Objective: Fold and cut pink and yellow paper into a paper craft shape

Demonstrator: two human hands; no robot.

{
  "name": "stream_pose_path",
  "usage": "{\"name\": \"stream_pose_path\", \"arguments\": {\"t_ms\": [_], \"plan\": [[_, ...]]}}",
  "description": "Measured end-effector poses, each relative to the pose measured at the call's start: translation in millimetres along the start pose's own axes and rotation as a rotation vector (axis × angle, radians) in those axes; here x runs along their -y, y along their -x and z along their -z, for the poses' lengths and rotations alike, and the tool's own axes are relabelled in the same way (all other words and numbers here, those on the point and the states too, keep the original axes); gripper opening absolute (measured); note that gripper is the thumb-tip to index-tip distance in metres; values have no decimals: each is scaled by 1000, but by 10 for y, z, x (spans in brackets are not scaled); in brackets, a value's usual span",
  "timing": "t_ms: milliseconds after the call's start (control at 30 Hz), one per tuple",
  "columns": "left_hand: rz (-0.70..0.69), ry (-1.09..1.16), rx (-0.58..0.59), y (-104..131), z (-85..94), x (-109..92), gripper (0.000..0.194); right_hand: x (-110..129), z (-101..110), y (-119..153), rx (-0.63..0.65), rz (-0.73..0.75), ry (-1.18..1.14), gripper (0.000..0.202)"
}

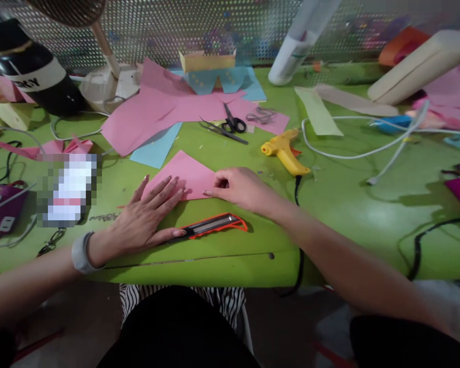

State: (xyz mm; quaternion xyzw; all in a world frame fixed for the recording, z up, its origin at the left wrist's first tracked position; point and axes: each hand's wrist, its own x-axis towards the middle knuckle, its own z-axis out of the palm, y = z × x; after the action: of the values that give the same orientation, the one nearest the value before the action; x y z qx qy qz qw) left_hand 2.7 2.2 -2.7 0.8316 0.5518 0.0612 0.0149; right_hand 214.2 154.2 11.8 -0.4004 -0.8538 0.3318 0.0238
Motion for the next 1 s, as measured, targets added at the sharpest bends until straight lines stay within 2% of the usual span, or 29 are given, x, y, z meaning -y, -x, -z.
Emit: {"name": "stream_pose_path", "arguments": {"t_ms": [200, 333, 667, 1000], "plan": [[33, 25, 102, -6, 18, 41, 84, -51, -28, -5, 12, 12, -28, 26], [26, 27, 110, -5, 14, 47, 87, -78, -36, -9, 12, 13, -26, 28], [-10, 27, 80, 0, 9, 79, 87, 0, 16, -25, 16, 0, -12, 24], [-74, -22, -36, -44, -35, 115, 82, -36, 8, -26, -31, 51, 14, 25]]}}
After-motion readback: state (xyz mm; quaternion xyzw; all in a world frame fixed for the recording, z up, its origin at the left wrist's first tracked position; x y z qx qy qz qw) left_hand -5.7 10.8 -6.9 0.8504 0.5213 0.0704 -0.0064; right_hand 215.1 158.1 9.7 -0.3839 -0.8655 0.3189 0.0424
